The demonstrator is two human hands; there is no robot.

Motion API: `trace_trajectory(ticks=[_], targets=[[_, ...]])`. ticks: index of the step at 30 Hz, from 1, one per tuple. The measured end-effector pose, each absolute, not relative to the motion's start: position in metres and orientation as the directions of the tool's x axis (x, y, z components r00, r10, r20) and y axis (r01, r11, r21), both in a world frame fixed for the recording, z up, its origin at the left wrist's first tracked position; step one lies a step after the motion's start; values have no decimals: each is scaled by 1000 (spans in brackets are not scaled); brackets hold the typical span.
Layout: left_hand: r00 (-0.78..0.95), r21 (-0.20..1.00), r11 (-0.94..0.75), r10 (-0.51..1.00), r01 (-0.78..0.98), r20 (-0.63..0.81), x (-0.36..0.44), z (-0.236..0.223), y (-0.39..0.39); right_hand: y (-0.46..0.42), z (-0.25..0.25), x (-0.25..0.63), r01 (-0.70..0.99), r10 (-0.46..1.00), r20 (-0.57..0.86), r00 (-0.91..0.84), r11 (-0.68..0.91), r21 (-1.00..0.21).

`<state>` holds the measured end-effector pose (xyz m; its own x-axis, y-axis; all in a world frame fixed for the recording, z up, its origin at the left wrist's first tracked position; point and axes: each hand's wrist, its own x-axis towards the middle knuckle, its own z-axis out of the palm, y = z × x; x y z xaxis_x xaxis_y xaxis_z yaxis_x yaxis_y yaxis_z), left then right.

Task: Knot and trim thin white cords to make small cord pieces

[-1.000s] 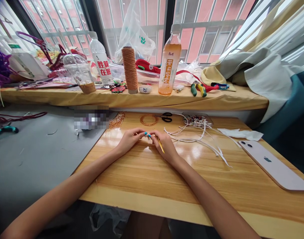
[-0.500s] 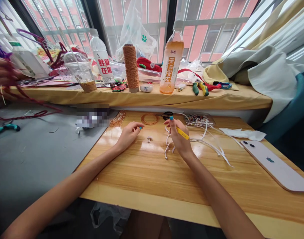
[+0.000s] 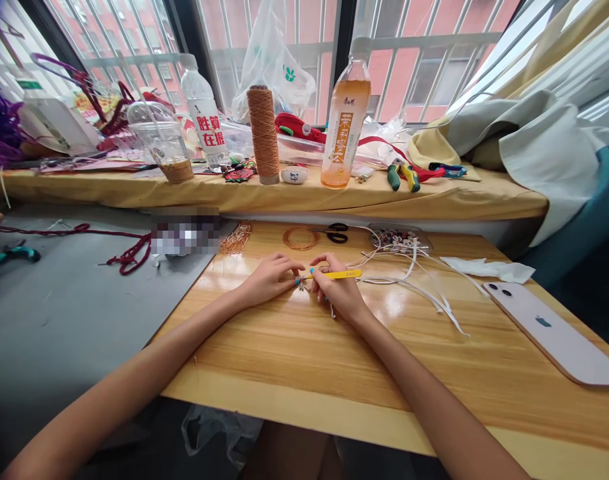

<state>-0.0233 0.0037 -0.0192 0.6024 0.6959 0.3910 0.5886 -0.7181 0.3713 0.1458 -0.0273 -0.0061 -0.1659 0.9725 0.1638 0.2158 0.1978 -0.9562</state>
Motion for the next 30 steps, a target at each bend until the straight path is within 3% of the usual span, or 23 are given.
trace_trajectory(ticks=[30], targets=[[688,290,-775,632,561,357,-23,-14,-1,-34,0,144,323,971,178,-160,222,-920]])
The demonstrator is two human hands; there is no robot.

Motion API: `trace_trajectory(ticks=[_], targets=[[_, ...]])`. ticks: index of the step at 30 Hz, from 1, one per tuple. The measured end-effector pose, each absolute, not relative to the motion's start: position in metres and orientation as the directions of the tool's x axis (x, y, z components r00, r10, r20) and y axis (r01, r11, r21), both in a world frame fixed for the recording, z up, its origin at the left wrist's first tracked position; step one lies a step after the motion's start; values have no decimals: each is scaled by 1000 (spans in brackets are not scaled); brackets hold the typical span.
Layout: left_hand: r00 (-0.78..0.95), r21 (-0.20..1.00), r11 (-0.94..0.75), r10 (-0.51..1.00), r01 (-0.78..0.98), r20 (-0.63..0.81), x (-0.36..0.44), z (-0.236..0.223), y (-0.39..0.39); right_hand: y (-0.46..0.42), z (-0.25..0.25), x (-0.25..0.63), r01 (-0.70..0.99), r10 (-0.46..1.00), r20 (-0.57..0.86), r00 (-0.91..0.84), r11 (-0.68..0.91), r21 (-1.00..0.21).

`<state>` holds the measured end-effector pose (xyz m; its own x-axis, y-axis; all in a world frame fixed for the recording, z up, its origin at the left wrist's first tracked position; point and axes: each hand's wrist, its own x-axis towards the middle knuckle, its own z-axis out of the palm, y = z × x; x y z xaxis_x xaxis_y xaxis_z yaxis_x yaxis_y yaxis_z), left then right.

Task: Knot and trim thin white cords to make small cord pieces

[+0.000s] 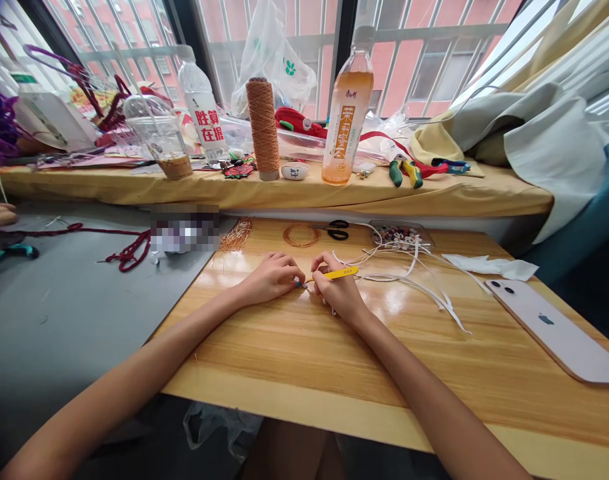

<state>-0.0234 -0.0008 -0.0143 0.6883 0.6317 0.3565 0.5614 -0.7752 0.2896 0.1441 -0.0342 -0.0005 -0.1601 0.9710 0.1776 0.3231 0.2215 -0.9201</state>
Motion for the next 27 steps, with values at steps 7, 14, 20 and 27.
trace_trajectory(ticks=[7,14,20,27], targets=[[693,277,-785,620,554,369,-24,-15,-1,-33,-2,145,287,976,174,-133,206,-936],[695,265,-781,624,565,357,-24,-14,-1,-35,-1,143,285,982,134,-133,167,-944],[697,249,-785,619,568,362,-24,-15,-1,-37,0,140,288,983,152,-104,176,-941],[702,250,-791,611,558,366,-24,-16,0,-37,-1,139,305,988,141,-68,155,-940]])
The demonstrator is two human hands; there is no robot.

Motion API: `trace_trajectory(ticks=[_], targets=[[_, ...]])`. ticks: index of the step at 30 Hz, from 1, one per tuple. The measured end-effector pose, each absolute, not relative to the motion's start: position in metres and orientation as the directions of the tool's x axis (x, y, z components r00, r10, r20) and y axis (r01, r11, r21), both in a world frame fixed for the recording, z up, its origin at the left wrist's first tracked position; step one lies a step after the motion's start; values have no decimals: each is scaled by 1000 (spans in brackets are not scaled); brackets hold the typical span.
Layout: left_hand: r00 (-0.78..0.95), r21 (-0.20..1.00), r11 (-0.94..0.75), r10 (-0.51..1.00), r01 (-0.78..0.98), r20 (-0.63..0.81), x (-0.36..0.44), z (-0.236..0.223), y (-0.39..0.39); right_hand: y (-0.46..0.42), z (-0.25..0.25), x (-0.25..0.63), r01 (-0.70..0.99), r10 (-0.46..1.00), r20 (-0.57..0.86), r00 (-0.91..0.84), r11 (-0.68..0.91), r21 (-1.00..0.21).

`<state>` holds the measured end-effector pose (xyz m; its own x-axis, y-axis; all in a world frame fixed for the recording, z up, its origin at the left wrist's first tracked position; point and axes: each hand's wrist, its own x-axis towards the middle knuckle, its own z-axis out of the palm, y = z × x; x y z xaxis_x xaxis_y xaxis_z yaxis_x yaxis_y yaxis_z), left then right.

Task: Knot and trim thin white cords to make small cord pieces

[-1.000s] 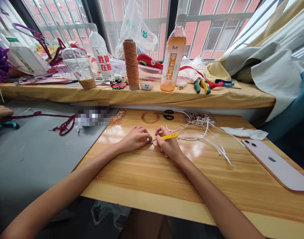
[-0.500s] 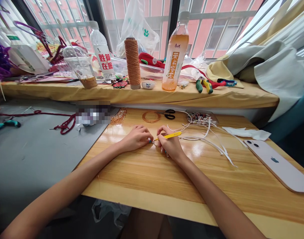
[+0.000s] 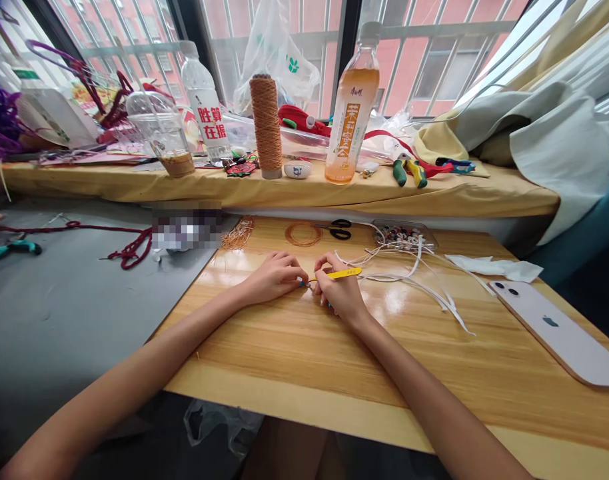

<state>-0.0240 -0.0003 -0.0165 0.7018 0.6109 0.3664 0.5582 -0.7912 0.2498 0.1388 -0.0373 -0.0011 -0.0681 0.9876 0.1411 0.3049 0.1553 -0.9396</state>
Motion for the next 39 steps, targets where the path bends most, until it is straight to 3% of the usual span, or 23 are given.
trace_trajectory(ticks=[16,27,32,39], targets=[[698,280,-787,617,549,365,-23,-18,0,-35,1,139,276,997,69,-46,79,-958],[698,373,-768,634,520,332,-24,-18,3,-43,1,134,413,974,206,-93,226,-882],[690,353,-775,629,524,357,-24,-17,2,-39,-2,137,318,990,138,-30,140,-938],[687,357,-768,638,532,348,-25,-16,2,-39,2,137,268,990,131,-46,139,-953]])
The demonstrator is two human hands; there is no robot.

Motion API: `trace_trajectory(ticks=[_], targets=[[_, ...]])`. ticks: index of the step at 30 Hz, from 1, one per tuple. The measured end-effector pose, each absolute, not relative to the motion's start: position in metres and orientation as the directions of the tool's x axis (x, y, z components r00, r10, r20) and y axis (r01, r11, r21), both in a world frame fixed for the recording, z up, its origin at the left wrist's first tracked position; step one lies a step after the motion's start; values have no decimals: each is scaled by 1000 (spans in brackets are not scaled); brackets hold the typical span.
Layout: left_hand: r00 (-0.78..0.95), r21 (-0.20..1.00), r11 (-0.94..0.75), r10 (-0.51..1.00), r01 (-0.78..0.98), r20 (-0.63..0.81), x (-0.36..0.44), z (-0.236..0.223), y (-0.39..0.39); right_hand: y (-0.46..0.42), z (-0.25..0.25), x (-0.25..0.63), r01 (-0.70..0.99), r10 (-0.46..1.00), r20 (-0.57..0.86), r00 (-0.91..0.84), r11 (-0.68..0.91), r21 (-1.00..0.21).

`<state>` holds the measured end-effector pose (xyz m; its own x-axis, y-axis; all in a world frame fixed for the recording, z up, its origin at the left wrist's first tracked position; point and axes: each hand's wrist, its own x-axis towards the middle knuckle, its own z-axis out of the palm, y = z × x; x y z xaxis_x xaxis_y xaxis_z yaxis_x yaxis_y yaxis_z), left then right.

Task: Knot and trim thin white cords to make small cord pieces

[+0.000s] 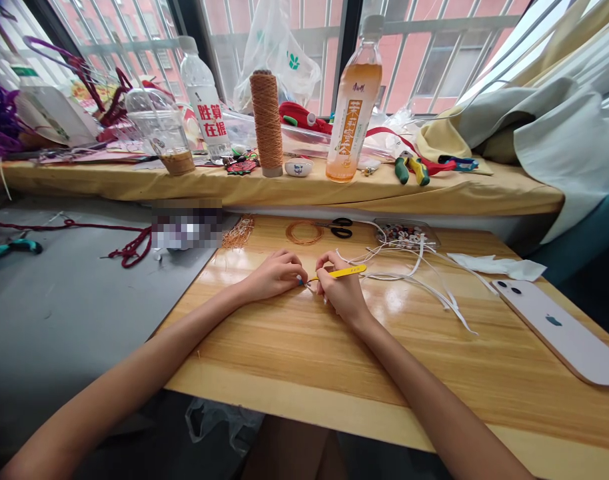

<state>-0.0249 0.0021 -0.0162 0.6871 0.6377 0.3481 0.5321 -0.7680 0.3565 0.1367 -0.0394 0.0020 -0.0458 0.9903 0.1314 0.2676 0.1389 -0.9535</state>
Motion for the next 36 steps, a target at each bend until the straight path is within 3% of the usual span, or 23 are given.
trace_trajectory(ticks=[20,36], targets=[[580,530,-637,758,560,299,-23,-14,1,-38,-1,137,276,988,133,-78,150,-949],[659,443,-737,667,511,349,-24,-14,2,-39,-2,137,298,981,167,-100,190,-936]])
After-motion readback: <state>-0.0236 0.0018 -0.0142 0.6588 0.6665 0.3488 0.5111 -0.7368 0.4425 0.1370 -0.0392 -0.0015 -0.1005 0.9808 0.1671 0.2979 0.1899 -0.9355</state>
